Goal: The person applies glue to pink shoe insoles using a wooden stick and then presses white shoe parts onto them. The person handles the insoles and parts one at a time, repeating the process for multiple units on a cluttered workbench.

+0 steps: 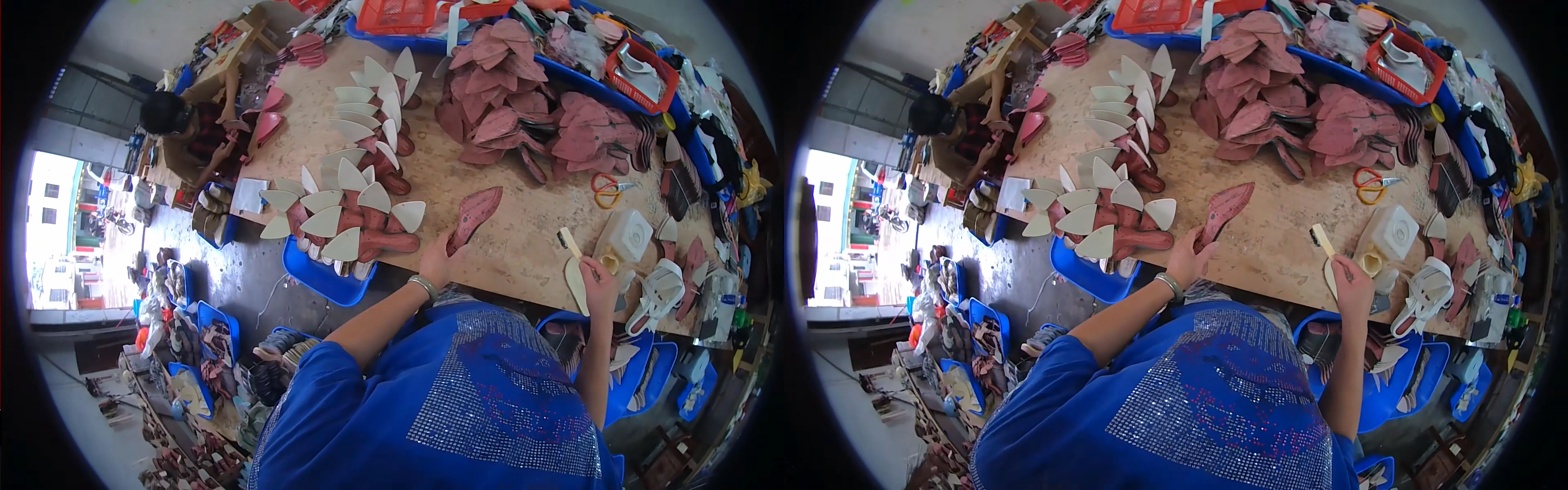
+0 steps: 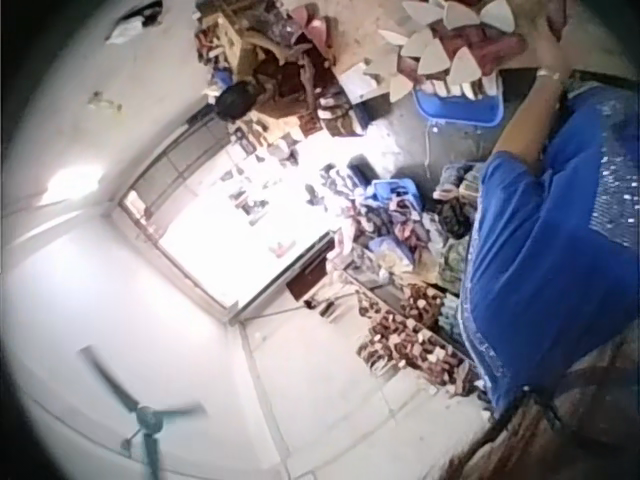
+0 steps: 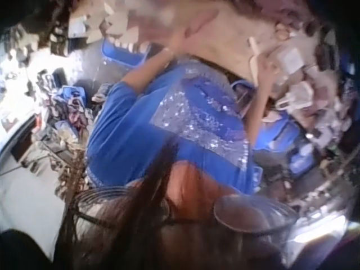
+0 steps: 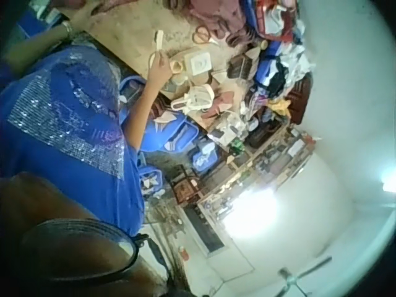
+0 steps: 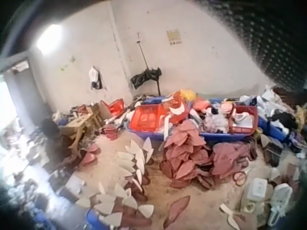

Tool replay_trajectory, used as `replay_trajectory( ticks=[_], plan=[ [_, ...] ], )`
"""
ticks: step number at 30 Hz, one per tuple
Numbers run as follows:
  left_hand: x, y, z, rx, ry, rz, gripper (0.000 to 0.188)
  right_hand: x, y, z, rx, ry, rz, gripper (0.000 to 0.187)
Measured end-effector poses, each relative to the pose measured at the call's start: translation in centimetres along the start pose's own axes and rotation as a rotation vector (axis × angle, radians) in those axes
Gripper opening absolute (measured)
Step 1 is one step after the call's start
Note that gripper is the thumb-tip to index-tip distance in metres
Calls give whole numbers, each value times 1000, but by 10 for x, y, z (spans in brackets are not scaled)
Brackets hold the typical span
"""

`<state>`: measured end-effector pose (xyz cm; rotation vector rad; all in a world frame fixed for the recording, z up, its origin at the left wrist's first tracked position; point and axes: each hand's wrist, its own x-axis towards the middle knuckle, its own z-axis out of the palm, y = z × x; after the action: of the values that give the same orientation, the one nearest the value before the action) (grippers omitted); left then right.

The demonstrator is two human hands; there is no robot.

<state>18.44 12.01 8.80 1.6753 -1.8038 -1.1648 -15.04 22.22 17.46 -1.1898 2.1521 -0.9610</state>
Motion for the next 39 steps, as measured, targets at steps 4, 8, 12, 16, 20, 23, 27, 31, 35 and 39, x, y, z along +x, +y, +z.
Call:
replay_trajectory(
  ticks=[4, 8, 12, 16, 20, 23, 27, 31, 35, 39],
  plan=[
    [6, -5, 4, -153, -31, -52, 52, -3, 3, 0, 211, 37, 109, 21],
    [9, -18, 13, -252, 0, -71, 51, -3, -5, -2, 294, 91, 79, 21],
    [9, 13, -1, -84, -95, -197, 50, -7, -4, -5, 367, 129, 82, 23],
    [20, 5, 6, 46, -83, -149, 53, -13, -6, -9, 386, 151, 68, 22],
    [41, -18, 26, 245, -57, -73, 58, -20, -9, -15, 390, 177, 76, 22],
    [52, -14, 31, 358, -85, -25, 60, -28, -9, -22, 389, 214, 72, 22],
    [64, -25, 34, 422, -110, 68, 58, -37, 1, -28, 398, 236, 88, 22],
    [76, -34, 36, 438, -127, 137, 56, -46, 10, -32, 426, 264, 138, 22],
    [87, -36, 40, 513, -117, 180, 57, -53, 11, -35, 391, 269, 170, 24],
    [91, -28, 37, 460, -186, 54, 67, -55, 11, -34, 381, 290, 185, 24]
  ],
)
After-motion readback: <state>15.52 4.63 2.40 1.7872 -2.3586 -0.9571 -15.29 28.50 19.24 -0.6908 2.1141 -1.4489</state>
